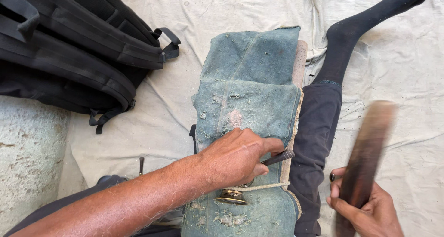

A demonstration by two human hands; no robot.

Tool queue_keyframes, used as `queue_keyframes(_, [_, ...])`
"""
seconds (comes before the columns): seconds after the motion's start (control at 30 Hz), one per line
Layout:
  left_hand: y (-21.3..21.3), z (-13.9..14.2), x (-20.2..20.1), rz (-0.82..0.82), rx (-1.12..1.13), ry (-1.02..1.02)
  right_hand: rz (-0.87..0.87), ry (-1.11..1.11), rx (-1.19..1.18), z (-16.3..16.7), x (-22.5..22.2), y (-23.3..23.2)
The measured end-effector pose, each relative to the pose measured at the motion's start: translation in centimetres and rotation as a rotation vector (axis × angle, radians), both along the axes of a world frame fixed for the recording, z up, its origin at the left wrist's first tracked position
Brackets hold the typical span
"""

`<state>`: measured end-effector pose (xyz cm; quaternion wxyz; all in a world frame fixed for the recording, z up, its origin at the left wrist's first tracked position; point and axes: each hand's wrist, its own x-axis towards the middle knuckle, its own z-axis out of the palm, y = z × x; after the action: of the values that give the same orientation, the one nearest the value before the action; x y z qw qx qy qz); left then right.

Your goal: The person sits on the ground with a leather pad on their lap and hammers a small brass vessel with a wooden mallet and a punch, rotating the vessel and repositioning the punch to shape and emboss the metal. A second brass vessel sits beside them on the cloth.

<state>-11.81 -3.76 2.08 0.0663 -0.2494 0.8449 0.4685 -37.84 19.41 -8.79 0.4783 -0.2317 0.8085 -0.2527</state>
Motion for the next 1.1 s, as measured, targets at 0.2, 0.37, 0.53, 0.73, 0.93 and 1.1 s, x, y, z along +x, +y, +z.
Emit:
queue_keyframes(0.2, [-0.2, -0.2, 0.1, -0.013, 0.045, 0.01, -0.253, -0.177, -0.166, -0.4, 0.0, 0.6])
queue_keyframes(0.37, [-0.4, -0.1, 0.0, -0.044, 0.013, 0.032, -0.067, -0.149, -0.392, -1.5, -1.2, 1.8])
queue_keyframes(0.53, [-0.5, -0.1, 0.3, -0.036, 0.025, -0.006, -0.188, -0.075, -0.172, -1.0, -1.7, 0.8])
queue_keyframes(0.73, [-0.5, -0.4, 0.7, -0.008, 0.034, 0.06, 0.207, 0.074, 0.037, 1.1, -0.5, -0.9])
queue_keyframes(0.93, [-0.7, -0.3, 0.6, -0.028, 0.053, 0.051, -0.035, -0.054, -0.245, 1.0, -0.2, 0.2])
queue_keyframes(1.1, [-0.6, -0.1, 1.0, 0.014, 0.092, 0.023, 0.047, 0.019, -0.224, -0.4, -2.3, 0.7])
